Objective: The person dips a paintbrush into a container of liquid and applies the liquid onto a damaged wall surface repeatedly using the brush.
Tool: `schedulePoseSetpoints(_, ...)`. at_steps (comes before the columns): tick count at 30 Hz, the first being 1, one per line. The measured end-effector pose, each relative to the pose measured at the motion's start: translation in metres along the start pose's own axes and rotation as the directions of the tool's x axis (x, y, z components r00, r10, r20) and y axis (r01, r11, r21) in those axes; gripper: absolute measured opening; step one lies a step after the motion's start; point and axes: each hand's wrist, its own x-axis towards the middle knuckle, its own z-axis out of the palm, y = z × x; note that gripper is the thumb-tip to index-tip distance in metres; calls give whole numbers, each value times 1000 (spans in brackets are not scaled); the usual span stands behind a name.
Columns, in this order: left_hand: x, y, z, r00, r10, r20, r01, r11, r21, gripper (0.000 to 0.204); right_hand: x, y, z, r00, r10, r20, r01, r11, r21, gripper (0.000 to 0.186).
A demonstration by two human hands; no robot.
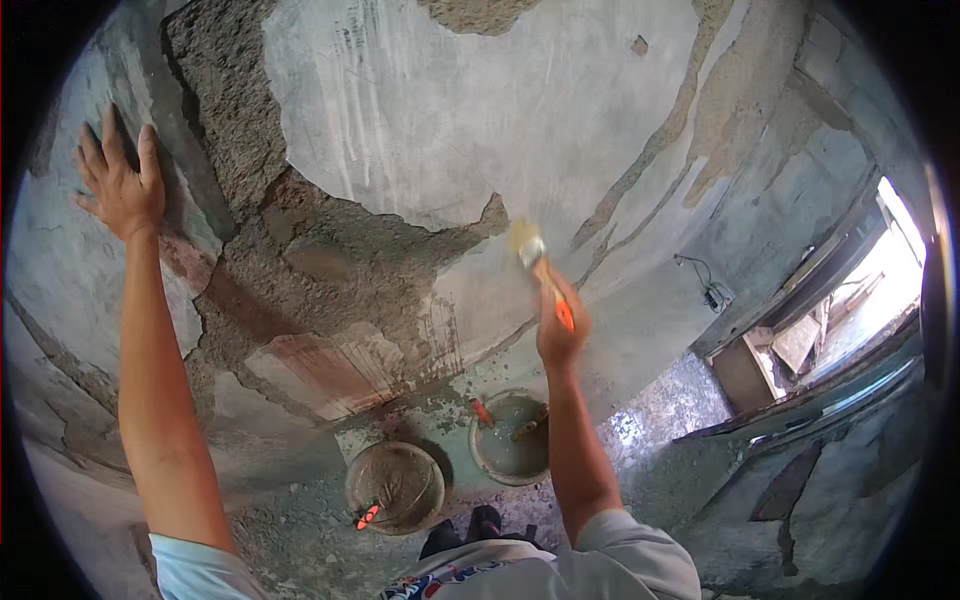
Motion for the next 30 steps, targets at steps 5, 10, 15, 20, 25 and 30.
schedulePoseSetpoints(5,-4,3,1,1000,-16,-10,16,1000,-8,67,35,9,56,978,-210,4,210,977,-26,28)
schedulePoseSetpoints(10,-1,-3,-4,999,12,-51,-12,1000,0,68,-15,29,52,951,-146,272,142,989,33,29)
schedulePoseSetpoints(15,-1,0,0,999,-5,-48,4,1000,-15,68,19,6,57,999,-38,21,36,997,64,31)
schedulePoseSetpoints(20,-4,-1,1,999,-20,-40,20,1000,-4,68,-24,11,80,984,-29,173,15,997,82,29)
schedulePoseSetpoints(25,-2,-2,-2,999,-8,-54,6,1000,-30,68,1,22,54,919,83,386,-137,984,115,26)
schedulePoseSetpoints(30,-4,0,-1,998,-5,-60,3,1000,-30,67,66,13,21,973,-90,214,124,981,-151,26)
